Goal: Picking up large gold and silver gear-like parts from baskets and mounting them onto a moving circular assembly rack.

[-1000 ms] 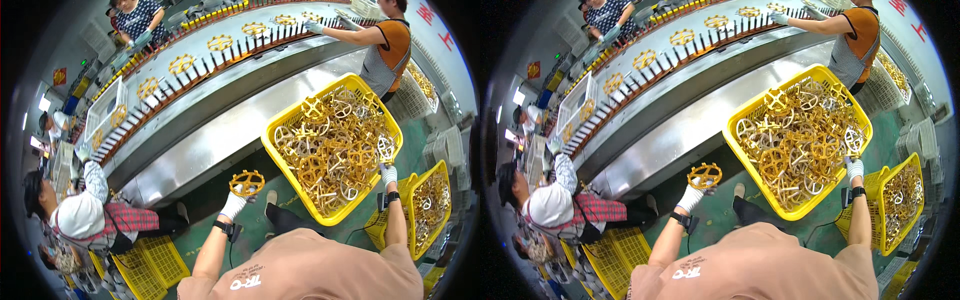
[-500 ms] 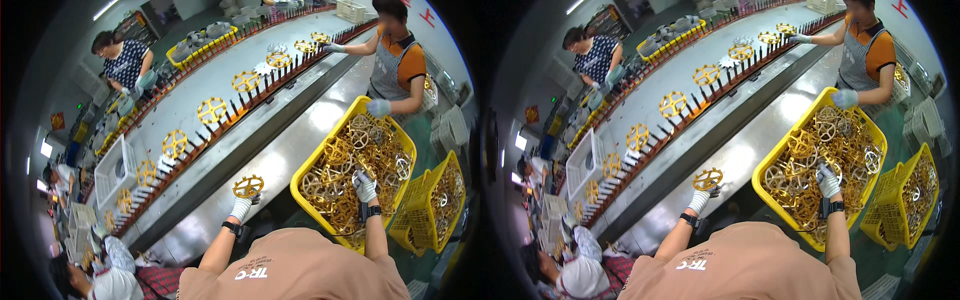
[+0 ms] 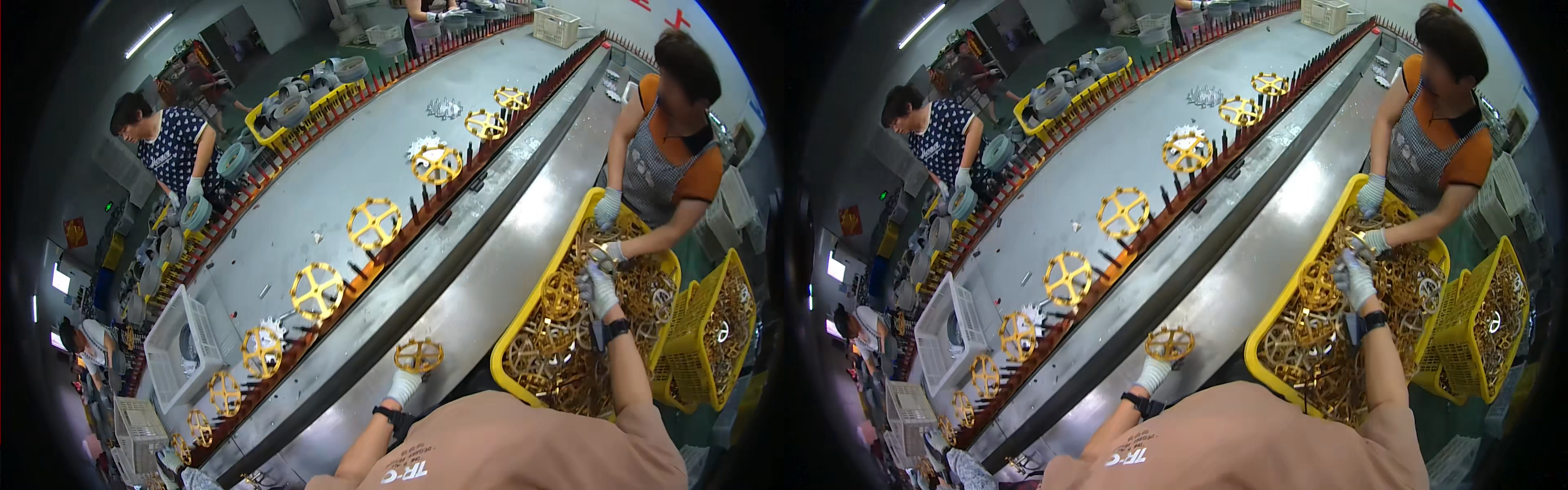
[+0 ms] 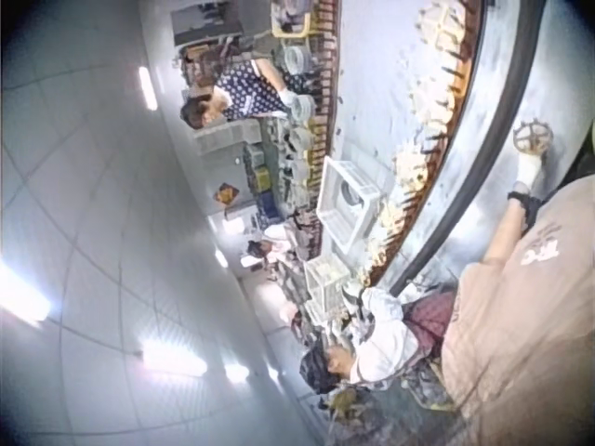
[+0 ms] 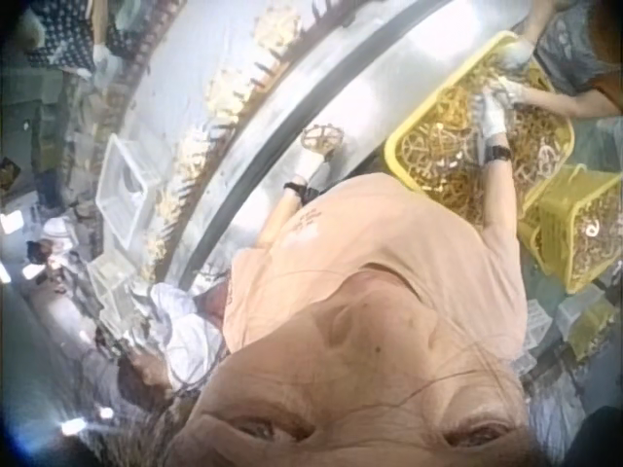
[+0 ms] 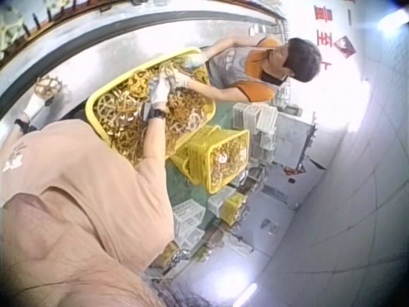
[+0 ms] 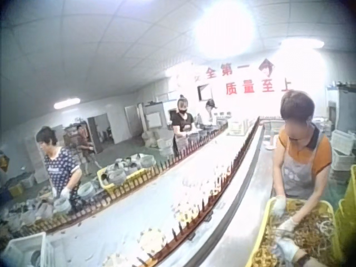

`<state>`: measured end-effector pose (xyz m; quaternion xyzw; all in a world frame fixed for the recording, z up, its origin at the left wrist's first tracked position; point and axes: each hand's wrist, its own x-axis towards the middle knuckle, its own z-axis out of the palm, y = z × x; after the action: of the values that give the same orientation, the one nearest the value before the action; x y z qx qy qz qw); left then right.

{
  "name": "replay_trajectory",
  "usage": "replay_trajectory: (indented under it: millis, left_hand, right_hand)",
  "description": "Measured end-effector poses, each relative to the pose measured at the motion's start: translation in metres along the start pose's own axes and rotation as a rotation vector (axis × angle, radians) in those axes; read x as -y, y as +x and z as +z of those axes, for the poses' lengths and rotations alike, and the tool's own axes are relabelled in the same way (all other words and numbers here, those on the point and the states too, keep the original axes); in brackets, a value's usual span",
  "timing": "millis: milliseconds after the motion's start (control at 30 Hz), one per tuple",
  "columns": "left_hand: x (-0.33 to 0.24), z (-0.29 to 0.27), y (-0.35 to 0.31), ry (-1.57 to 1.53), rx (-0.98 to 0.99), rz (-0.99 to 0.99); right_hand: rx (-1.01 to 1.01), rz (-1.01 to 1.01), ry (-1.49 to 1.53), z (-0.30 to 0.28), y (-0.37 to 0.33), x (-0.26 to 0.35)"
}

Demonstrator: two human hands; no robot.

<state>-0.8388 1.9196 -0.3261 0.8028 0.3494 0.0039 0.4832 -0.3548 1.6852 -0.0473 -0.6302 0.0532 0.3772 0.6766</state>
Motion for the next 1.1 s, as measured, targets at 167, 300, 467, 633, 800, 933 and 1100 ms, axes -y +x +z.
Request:
replay_trajectory:
  millis: [167, 300, 467, 633, 800, 933, 1100]
  left_hand:
    - [-0.048, -0.012, -0.029, 0.459, 0.109, -0.039]
    - [-0.022, 0.001, -0.039, 0.387, 0.136, -0.132]
    - [0.008, 0.011, -0.032, 0.467, 0.099, 0.012]
    - [-0.003, 0.010, -0.047, 0.504, 0.098, -0.181]
    - [-0.133, -0.029, -0.016, 0.419, 0.243, -0.427]
    - [-0.096, -0.003, -0.038, 0.374, 0.022, -0.422]
    - [-0.138, -0.021, -0.012, 0.299, 0.016, -0.469]
  right_hand:
    - [0.197, -0.115, -0.205, 0.116, 0.078, 0.044]
    - [0.549, -0.423, -0.526, 0.257, 0.139, 0.139]
    - [0.493, -0.402, -0.733, 0.407, 0.206, 0.225]
    - [0.567, -0.301, -0.753, 0.497, 0.208, 0.217]
    - [0.655, -0.779, -1.056, 0.476, 0.296, 0.213]
    - [0.590, -0.246, -0.814, 0.511, 0.267, 0.192]
    - [0.710, -0.175, -0.912, 0.554, 0.254, 0.157]
